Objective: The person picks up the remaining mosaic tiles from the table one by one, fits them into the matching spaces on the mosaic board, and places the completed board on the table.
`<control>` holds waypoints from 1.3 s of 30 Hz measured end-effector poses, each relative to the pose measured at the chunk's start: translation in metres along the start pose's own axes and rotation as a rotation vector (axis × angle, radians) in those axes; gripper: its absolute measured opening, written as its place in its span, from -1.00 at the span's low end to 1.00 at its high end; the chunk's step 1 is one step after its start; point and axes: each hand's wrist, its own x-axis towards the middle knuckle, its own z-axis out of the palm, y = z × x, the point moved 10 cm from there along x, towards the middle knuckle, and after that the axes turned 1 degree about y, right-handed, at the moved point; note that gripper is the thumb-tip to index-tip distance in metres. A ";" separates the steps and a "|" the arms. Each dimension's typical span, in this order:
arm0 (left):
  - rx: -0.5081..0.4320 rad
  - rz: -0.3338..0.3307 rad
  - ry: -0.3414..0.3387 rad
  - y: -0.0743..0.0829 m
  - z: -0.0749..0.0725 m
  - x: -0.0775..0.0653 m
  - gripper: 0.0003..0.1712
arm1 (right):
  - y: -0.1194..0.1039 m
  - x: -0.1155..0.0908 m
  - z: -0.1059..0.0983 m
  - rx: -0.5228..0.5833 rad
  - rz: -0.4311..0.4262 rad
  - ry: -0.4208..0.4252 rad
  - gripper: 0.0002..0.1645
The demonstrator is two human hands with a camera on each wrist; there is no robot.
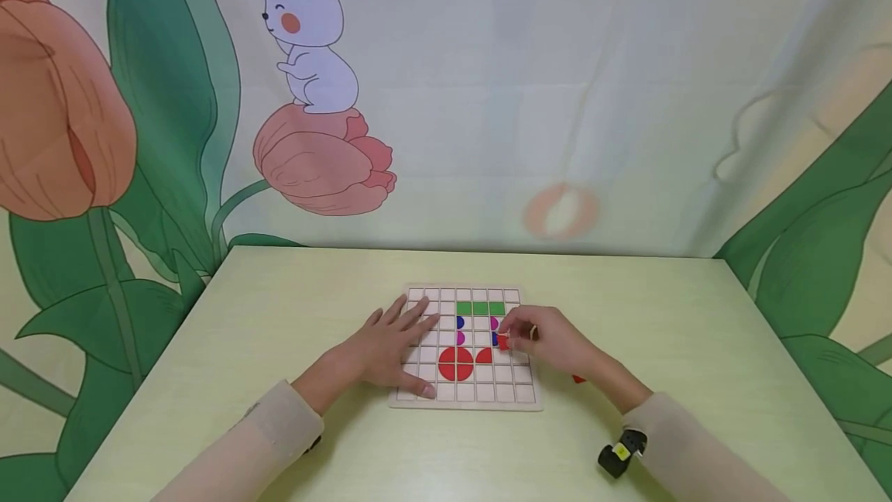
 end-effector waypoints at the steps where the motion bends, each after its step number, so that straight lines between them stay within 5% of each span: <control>1: 0.002 0.000 0.000 0.000 0.000 0.000 0.46 | -0.002 0.000 0.002 0.006 -0.004 -0.006 -0.79; 18: 0.002 -0.011 -0.010 0.002 -0.001 0.001 0.46 | -0.002 0.000 0.020 -0.028 -0.016 -0.073 -0.87; 39: 0.003 -0.009 0.000 0.003 -0.001 0.001 0.46 | -0.005 -0.002 0.017 -0.123 0.050 -0.033 -0.89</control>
